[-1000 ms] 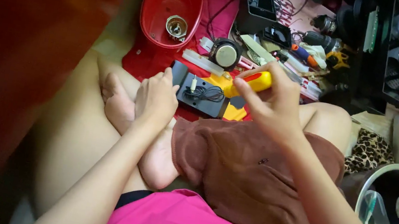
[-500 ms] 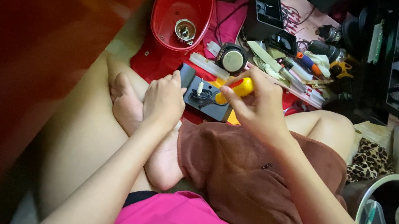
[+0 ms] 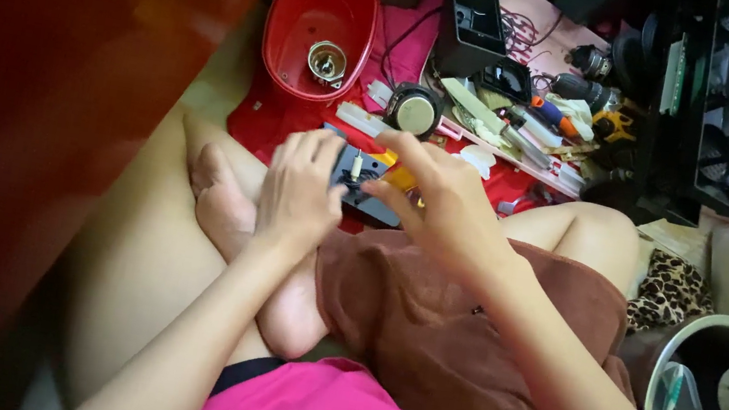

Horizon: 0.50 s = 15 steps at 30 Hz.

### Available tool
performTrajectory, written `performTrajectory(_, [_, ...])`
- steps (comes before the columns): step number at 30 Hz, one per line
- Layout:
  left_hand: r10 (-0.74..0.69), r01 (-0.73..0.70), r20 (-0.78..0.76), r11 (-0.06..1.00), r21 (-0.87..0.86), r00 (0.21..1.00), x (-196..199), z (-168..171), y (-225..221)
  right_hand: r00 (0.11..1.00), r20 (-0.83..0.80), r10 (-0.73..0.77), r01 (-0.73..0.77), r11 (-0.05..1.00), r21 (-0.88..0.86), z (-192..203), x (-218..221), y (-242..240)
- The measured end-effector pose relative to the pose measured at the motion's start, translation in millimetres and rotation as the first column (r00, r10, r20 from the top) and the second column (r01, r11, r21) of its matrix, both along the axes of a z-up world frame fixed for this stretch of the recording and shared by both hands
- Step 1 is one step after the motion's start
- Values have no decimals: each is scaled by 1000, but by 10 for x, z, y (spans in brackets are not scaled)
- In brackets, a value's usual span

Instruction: Fastening screws into a plastic speaker housing using a manual screwdriver while sitting on the floor.

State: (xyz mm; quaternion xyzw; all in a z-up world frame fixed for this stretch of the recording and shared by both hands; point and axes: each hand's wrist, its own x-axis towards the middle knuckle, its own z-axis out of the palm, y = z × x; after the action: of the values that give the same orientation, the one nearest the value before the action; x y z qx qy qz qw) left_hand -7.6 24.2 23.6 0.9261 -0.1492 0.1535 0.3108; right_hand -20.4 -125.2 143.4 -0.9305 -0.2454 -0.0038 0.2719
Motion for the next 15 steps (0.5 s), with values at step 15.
performTrajectory(15, [33,-29,-3,826,-563,999,-183,26,-399,997,-55,59,-79,847,-526,136,154,-96])
